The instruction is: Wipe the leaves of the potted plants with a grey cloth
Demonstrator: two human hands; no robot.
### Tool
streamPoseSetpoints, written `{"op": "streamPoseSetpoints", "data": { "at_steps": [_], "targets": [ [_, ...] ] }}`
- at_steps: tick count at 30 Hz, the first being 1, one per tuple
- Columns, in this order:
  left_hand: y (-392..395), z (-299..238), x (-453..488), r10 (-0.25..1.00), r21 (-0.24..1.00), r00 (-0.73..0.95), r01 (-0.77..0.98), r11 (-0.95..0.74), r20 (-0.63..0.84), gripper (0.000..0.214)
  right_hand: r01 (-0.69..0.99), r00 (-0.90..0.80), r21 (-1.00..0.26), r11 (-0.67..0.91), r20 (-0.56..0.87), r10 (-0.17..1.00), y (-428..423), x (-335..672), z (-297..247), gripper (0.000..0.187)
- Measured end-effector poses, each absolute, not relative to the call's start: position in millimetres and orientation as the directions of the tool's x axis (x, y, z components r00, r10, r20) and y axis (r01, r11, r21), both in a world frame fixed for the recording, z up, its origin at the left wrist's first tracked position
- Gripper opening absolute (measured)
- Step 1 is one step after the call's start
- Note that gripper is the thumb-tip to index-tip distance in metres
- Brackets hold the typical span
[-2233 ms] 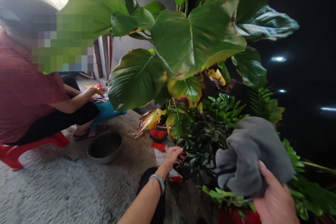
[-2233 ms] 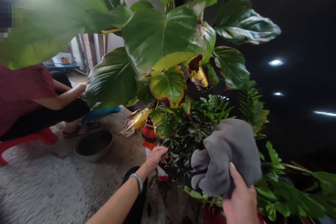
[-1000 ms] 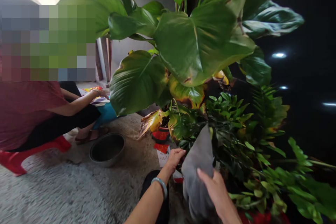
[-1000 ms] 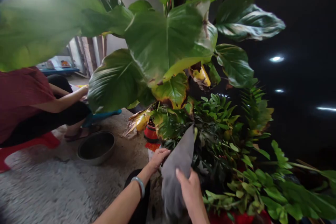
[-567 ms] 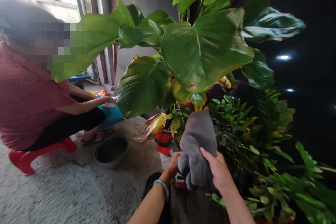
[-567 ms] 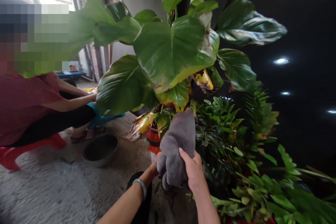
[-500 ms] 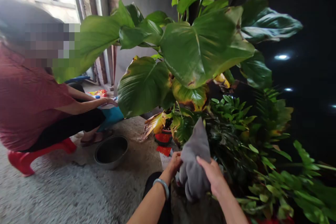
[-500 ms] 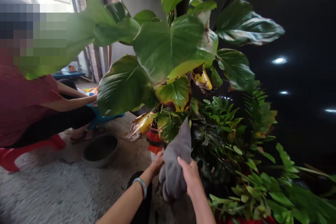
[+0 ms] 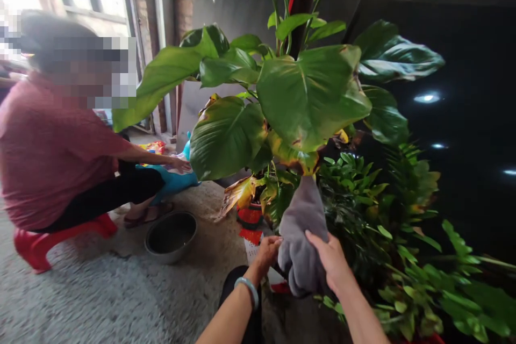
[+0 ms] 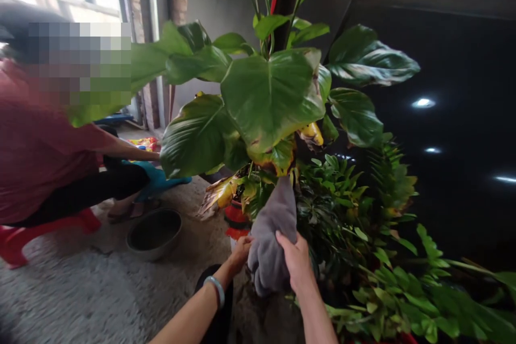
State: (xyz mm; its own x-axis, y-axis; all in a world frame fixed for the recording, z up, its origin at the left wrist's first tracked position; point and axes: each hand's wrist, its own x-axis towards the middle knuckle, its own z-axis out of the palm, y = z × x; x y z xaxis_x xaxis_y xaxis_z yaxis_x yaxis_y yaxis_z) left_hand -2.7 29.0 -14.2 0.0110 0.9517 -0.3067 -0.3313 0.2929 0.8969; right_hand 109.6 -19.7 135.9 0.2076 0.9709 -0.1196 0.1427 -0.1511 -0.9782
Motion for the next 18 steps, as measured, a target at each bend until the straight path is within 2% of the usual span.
{"op": "streamPoseSetpoints", "data": {
  "at_steps": [2,4,6,8,10,11,14,18],
  "targets": [
    [29.3,-12.0,-3.9,0.951,0.913,0.014,-0.274,0.302,-0.310,0.026,0.149,0.233,-0.962,-0.227,-0.189,0.954,-33.9,110.7,105.1,0.031],
    [28.9,-11.7,-6.4,0.947,0.924,0.028,-0.211,0.318,-0.320,0.036,0.152,0.262,-0.951,-0.270,-0.224,0.939,-57.7,112.4,79.5,0.026],
    [24.4,-11.1,-9.0,0.943,0.928,0.050,-0.166,0.333,-0.330,0.045,0.143,0.291,-0.951,-0.274,-0.225,0.930,-79.3,115.4,64.2,0.026],
    [12.5,-8.4,-11.0,0.941,0.928,0.078,-0.154,0.339,-0.331,0.042,0.125,0.276,-0.952,-0.281,-0.239,0.931,-90.4,120.6,57.7,0.030],
    [-7.6,-2.8,-12.0,0.944,0.906,0.139,-0.270,0.326,-0.299,0.032,0.099,0.252,-0.950,-0.295,-0.263,0.931,-91.4,127.5,54.6,0.032],
    [-20.1,0.7,-12.3,0.947,0.876,0.174,-0.365,0.317,-0.270,0.034,0.084,0.250,-0.950,-0.301,-0.272,0.929,-89.8,130.8,52.8,0.032],
    [-60.0,12.9,-12.5,0.958,0.744,0.230,-0.608,0.278,-0.170,0.056,0.016,0.249,-0.953,-0.303,-0.290,0.924,-86.6,136.4,44.1,0.034],
    [-97.8,28.1,-7.3,0.976,0.743,0.188,-0.636,0.208,-0.112,0.074,-0.080,0.229,-0.943,-0.322,-0.332,0.915,-97.4,131.5,31.6,0.033]
  ]
}}
